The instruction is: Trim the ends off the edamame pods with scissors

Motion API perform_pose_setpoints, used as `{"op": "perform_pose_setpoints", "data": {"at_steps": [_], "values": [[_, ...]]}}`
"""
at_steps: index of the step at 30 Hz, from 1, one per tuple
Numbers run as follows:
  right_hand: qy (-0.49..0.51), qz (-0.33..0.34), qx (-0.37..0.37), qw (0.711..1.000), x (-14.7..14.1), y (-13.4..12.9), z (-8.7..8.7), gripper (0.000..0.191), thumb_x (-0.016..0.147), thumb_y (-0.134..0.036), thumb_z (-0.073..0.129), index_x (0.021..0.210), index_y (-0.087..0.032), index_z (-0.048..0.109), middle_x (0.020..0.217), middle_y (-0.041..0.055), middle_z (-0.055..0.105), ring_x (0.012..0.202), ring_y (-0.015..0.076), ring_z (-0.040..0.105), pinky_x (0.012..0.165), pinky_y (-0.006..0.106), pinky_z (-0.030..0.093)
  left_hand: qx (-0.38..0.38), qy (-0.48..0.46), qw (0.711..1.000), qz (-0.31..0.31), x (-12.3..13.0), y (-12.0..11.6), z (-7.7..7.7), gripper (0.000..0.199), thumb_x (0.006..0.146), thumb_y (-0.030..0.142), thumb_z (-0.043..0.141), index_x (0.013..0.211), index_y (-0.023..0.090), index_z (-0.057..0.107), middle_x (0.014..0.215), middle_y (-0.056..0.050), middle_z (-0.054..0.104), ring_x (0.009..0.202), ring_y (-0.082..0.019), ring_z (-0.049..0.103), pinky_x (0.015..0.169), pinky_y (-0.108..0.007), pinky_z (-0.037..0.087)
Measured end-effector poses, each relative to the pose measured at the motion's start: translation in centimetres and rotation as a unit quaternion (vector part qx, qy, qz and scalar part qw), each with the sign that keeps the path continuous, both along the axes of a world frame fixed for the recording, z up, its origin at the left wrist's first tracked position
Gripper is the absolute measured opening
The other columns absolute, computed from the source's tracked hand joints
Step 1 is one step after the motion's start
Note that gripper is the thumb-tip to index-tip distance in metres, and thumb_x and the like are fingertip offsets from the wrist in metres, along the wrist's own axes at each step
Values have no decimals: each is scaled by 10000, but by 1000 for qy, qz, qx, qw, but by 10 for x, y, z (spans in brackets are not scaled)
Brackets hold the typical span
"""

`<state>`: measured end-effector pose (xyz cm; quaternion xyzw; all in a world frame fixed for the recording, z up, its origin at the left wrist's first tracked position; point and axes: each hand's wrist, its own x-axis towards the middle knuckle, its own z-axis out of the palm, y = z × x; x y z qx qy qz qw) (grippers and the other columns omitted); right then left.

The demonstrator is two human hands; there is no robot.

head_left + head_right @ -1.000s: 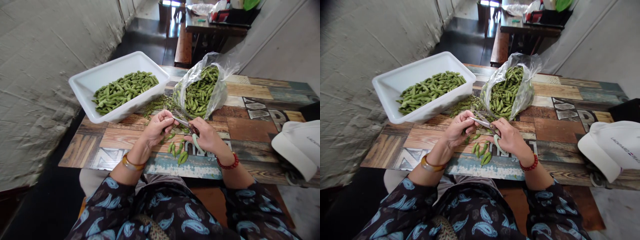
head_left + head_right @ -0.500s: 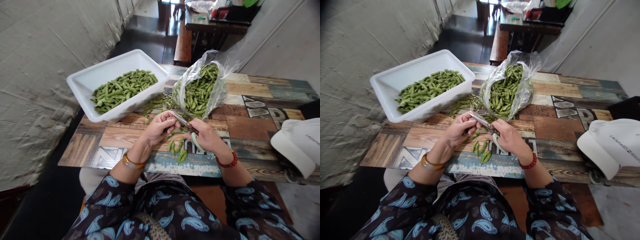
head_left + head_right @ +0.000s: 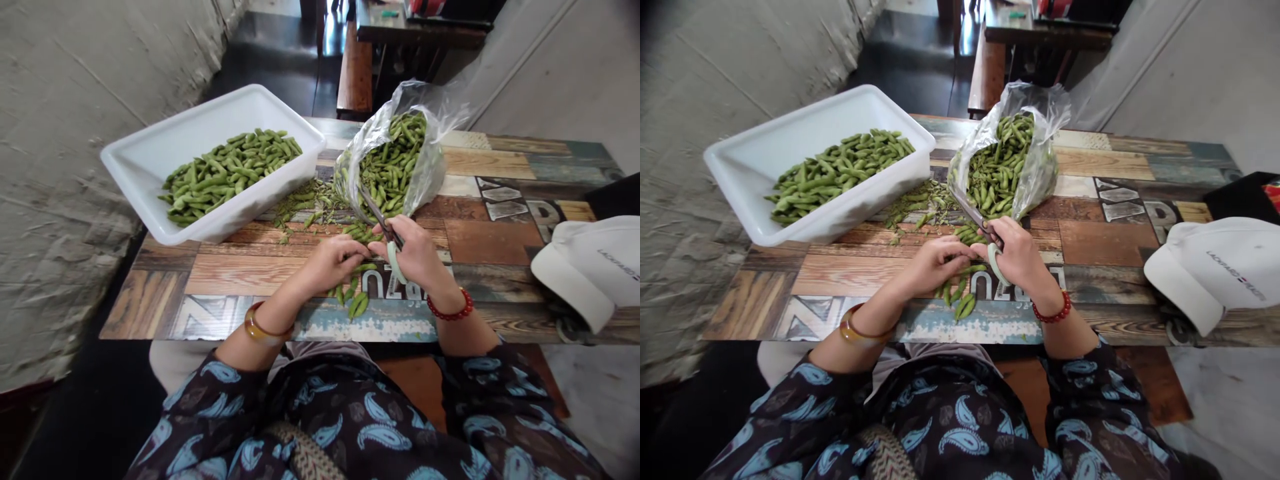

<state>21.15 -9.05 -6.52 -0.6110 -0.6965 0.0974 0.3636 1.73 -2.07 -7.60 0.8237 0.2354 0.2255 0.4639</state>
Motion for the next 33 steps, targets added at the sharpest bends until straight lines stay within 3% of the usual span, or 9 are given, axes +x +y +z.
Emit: {"op": "perform_pose_setpoints", "data": {"at_steps": [4, 7, 9, 13, 16, 20, 23, 27, 33], "values": [[-2, 9, -8, 1000, -2, 0, -2, 183, 917, -394, 657, 925, -212, 637, 873, 53, 625, 807, 223, 597, 735, 352, 487, 188, 162, 968, -30, 8, -12, -1, 161, 917, 260, 603, 984, 159, 709, 931, -88, 685, 833, -193, 651, 726, -283, 493], [1, 18, -11, 1000, -2, 0, -2, 176, 913, -388, 662, 936, -215, 641, 884, 55, 626, 819, 225, 596, 743, 356, 490, 248, 249, 936, -28, 12, -20, 0, 215, 926, 239, 579, 1092, 141, 675, 977, -115, 685, 826, -215, 660, 688, -293, 490], [2, 21, -12, 1000, -2, 0, -1, 173, 915, -381, 659, 942, -212, 642, 887, 57, 626, 813, 222, 593, 742, 356, 491, 251, 257, 933, -21, 14, -21, 0, 218, 939, 203, 531, 1101, 134, 659, 974, -119, 681, 812, -213, 651, 674, -296, 479], [5, 9, -6, 1000, -3, -1, 0, 159, 920, -364, 651, 947, -208, 637, 883, 59, 629, 805, 220, 594, 742, 358, 494, 143, 150, 978, 22, 9, -10, -1, 30, 870, 173, 599, 861, 153, 619, 845, -63, 643, 766, -175, 590, 678, -275, 446], [0, 3, -1, 1000, -1, -1, -2, 150, 914, -347, 660, 967, -209, 630, 885, 59, 633, 808, 224, 598, 749, 366, 498, -19, 2, 996, 92, -1, 4, 3, 142, 848, 225, 636, 764, 167, 538, 727, 2, 564, 682, -122, 517, 646, -238, 410], [-13, 23, -13, 1000, 1, -2, -3, 182, 896, -342, 684, 1000, -206, 625, 904, 65, 624, 831, 234, 600, 758, 377, 502, -242, -133, 952, 129, -10, 11, 9, 257, 850, 368, 671, 817, 177, 502, 672, 48, 496, 512, -59, 406, 499, -202, 318], [-20, 45, -41, 998, 0, -3, -3, 250, 861, -335, 724, 1046, -206, 615, 921, 60, 602, 818, 226, 585, 739, 366, 497, -342, -172, 914, 132, -10, 8, 13, 358, 772, 426, 765, 867, 173, 530, 685, 52, 512, 450, -31, 369, 433, -190, 248], [-33, 59, -80, 994, -3, -4, 0, 267, 849, -328, 733, 1039, -204, 592, 907, 43, 569, 761, 202, 550, 685, 341, 473, -375, -194, 896, 134, -8, 5, 13, 404, 716, 451, 818, 866, 163, 577, 625, 73, 457, 431, -22, 333, 418, -183, 220], [-26, 91, -98, 991, -5, -5, 0, 309, 854, -365, 740, 1068, -205, 586, 914, 40, 559, 769, 200, 542, 697, 336, 462, -323, -192, 917, 132, -9, 6, 8, 336, 755, 443, 791, 814, 153, 631, 660, 44, 516, 493, -39, 334, 454, -200, 246]]}}
